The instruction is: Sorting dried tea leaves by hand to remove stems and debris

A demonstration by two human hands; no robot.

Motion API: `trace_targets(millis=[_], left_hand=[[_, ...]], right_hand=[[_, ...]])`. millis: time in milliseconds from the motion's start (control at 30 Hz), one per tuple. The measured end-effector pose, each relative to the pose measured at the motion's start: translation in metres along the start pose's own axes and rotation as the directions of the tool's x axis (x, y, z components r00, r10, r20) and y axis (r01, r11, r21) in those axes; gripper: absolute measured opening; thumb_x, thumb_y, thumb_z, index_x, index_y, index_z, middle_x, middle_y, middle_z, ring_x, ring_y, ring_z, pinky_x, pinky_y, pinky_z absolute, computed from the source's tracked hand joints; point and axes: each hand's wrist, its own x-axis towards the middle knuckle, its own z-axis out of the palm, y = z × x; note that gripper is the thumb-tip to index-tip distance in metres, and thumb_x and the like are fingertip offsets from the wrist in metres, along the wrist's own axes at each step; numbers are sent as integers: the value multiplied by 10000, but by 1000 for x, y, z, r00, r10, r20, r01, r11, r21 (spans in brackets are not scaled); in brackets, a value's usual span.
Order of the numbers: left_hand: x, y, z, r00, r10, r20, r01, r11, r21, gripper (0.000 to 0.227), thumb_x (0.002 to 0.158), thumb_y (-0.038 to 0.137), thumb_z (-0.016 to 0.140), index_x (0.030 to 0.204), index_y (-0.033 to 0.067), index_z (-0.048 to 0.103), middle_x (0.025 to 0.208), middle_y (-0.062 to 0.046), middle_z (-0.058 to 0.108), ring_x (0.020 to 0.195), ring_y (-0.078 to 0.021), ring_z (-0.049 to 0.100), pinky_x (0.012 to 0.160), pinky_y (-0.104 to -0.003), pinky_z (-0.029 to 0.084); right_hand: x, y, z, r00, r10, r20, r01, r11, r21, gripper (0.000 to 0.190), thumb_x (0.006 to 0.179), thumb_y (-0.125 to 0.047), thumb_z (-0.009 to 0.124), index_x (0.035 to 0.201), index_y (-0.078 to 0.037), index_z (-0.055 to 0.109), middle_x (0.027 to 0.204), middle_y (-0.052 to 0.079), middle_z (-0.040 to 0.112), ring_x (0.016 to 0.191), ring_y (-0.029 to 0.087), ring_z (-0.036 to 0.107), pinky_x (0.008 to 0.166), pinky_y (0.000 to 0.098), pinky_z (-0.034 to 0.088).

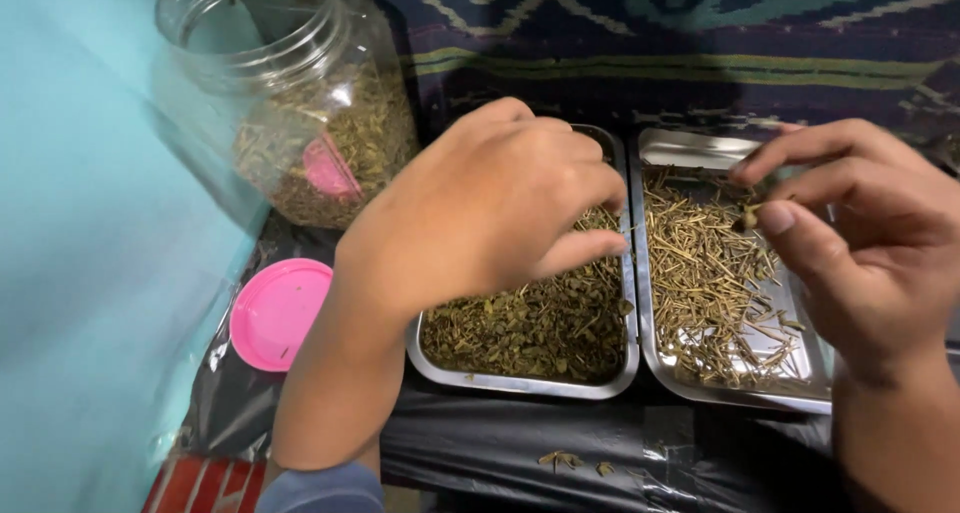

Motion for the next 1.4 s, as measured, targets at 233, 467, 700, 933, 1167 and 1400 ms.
trace_targets(millis=[233, 467, 700, 933, 1167, 1400], left_hand=[[-10, 13, -9, 999, -20, -39, 19, 999, -26, 297, 912, 348, 781, 1033, 80, 737, 831, -24, 726, 799, -250, 687, 745, -435, 465], [-16, 31, -20, 954, -248, 167, 258, 966, -36, 384, 913, 403, 760, 1127, 87, 717, 903, -70, 758, 839, -261, 719, 847, -489, 508], [3, 38, 1, 789, -388, 477, 432, 902, 19, 396, 958, 433, 702, 1174, 102, 669, 1043, -82, 735, 983, -266, 702, 1031, -535, 441], [16, 27, 48, 693, -378, 614, 430, 900, 68, 347, 1010, 418, 650, 1074, 77, 669, 935, -39, 713, 881, -212, 698, 1032, -491, 460], [22, 10, 93, 667, -333, 666, 358, 928, 106, 89, 963, 55, 573, 891, 80, 618, 797, -23, 589, 734, -128, 577, 755, -317, 534], [21, 5, 115, 692, -309, 653, 356, 932, 63, 379, 918, -230, 403, 732, 65, 552, 621, -16, 477, 529, -97, 451, 582, -258, 584]], right_hand=[[-6, 6, -17, 999, -44, -20, 44, 999, -5, 189, 1067, -54, 524, 950, 89, 564, 1133, 309, 629, 1129, 372, 640, 1254, 527, 478], [-10, 3, -26, 994, -95, -45, 96, 995, 30, 196, 1088, -57, 509, 956, 88, 521, 1123, 312, 602, 1157, 386, 631, 1334, 564, 486], [-9, -3, -29, 992, -111, -64, 112, 994, 13, 198, 1081, -50, 500, 931, 78, 517, 1091, 298, 615, 1125, 384, 644, 1327, 586, 486], [-2, -9, -24, 991, -116, -60, 118, 992, 35, 183, 1009, -24, 526, 876, 100, 547, 1053, 305, 623, 1024, 364, 631, 1260, 540, 484], [2, -13, -21, 983, -167, -76, 168, 986, 7, 204, 987, -34, 565, 833, 100, 559, 997, 300, 641, 961, 366, 651, 1209, 576, 511], [7, -24, -12, 984, -163, -69, 164, 986, 13, 240, 940, -41, 575, 751, 105, 554, 906, 289, 639, 881, 368, 657, 1114, 572, 532]])
